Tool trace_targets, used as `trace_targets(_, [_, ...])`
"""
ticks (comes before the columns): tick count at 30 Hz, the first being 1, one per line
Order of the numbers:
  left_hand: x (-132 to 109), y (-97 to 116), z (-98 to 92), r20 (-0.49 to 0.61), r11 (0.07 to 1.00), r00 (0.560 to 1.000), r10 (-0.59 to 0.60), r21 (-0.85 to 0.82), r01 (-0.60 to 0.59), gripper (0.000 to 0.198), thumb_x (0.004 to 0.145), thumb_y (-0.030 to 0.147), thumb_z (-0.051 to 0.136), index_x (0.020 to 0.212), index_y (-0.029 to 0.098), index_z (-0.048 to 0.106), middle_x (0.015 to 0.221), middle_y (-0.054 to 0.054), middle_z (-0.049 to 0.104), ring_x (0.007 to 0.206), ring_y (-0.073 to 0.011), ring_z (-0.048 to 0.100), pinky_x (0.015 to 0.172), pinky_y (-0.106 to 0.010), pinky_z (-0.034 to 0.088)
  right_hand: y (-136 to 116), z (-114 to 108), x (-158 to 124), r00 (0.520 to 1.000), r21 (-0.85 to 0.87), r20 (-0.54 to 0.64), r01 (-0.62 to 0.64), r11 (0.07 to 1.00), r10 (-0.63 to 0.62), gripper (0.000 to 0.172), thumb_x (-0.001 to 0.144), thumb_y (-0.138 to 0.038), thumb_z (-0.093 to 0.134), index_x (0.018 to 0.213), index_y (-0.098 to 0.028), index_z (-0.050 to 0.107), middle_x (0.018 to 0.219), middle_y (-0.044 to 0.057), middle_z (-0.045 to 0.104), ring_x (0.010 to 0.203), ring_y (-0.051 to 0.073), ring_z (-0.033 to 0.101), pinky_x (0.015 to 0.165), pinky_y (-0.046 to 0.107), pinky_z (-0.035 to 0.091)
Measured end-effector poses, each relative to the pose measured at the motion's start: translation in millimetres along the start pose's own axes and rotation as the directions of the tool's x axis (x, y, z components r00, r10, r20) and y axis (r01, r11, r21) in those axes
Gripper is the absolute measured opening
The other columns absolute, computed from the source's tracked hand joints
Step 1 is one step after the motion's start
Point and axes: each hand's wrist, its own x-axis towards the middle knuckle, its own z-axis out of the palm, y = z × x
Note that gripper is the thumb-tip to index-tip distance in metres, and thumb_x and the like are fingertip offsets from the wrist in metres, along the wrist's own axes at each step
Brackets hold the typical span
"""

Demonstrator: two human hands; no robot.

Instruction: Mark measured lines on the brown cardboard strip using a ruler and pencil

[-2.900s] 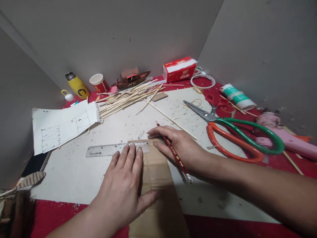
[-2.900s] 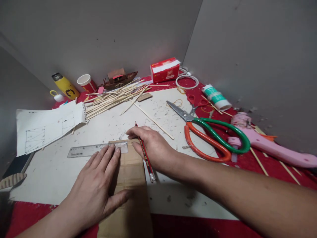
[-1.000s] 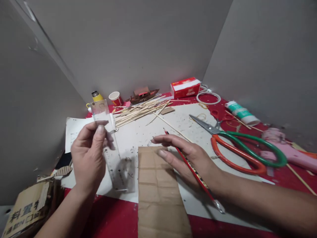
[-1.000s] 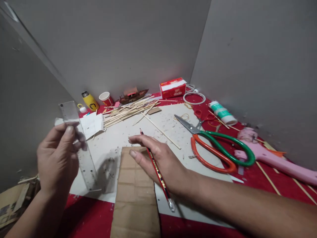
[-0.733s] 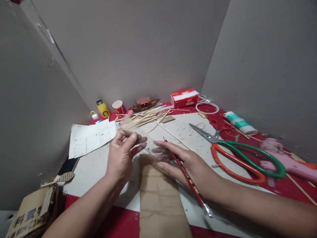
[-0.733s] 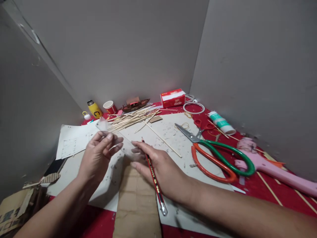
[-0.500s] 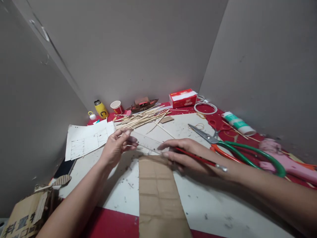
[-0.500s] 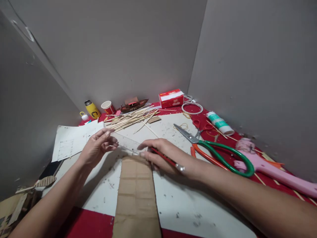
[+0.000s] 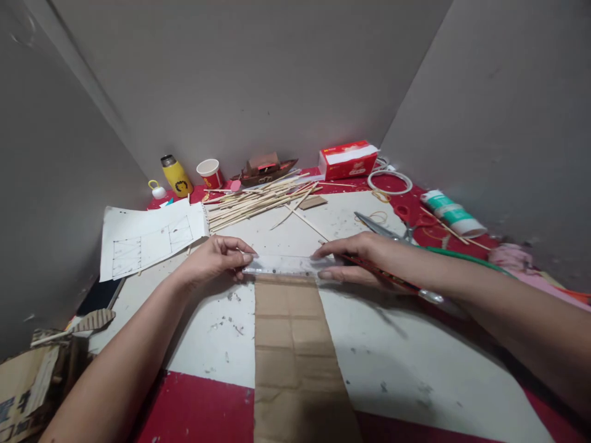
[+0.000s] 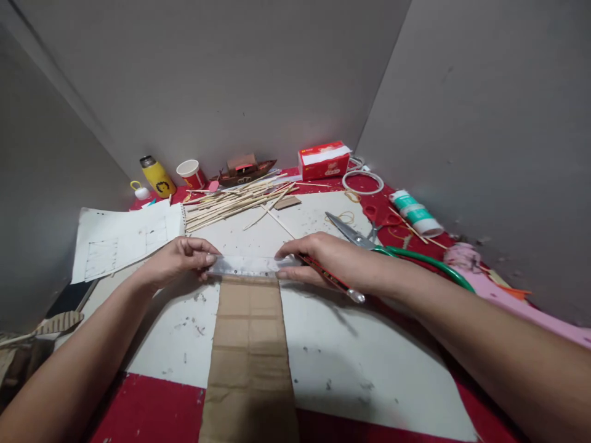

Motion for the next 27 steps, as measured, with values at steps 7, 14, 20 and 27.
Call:
trace_targets(7, [7, -5, 11.7, -0.037, 0.999, 0.999, 0.014, 0.040, -0.013, 0.011, 0.070, 0.024, 0.081, 0.072, 0.015, 0.075, 0.053, 0.001, 0.061, 0.047, -0.0080, 0.049, 0.046, -0.020, 0.037, 9, 0, 0, 0.999, -0.076, 0.021, -0.026, 0.997, 0.028, 0.044, 0.090, -0.045, 0.057, 0.123, -0.018, 0.067, 0.071, 0.004, 0.068, 0.057, 0.019, 0.059, 0.060, 0.031, 0.044])
trace_targets(14, [13, -16, 20.0, -0.084, 1.000, 0.996, 0.017, 0.009, -0.016, 0.017, 0.075, 0.026, 0.078, 0.086, 0.014, 0.076, 0.059, 0.000, 0.063, 0.050, -0.0095, 0.055, 0.052, -0.023, 0.046, 16, 9, 2, 0.978, -0.115, -0.208, -0.019, 0.993, -0.005, 0.039, 0.093, -0.043, 0.048, 0.115, -0.019, 0.070, 0.071, 0.004, 0.069, 0.061, 0.017, 0.061, 0.062, 0.030, 0.045])
trace_targets(20, [17, -19, 21.6, -0.102, 0.998, 0.994, 0.023, 0.060, -0.017, 0.016, 0.080, 0.022, 0.073, 0.093, 0.014, 0.076, 0.063, -0.001, 0.066, 0.049, -0.0086, 0.054, 0.049, -0.022, 0.044, 17, 7, 2, 0.975, -0.200, -0.222, -0.053, 0.978, 0.008, 0.040, 0.093, -0.041, 0.048, 0.116, -0.017, 0.070, 0.071, 0.005, 0.070, 0.056, 0.016, 0.056, 0.057, 0.029, 0.043])
trace_targets(27, [17, -20, 19.2, -0.075, 0.995, 0.997, 0.016, 0.102, -0.008, 0.020, 0.081, 0.025, 0.072, 0.097, 0.015, 0.077, 0.062, -0.001, 0.065, 0.051, -0.0090, 0.052, 0.049, -0.021, 0.041, 14, 9, 2, 0.978, -0.215, -0.206, -0.087, 0.973, 0.042, 0.038, 0.093, -0.039, 0.049, 0.115, -0.016, 0.070, 0.070, 0.006, 0.070, 0.055, 0.016, 0.057, 0.058, 0.029, 0.042])
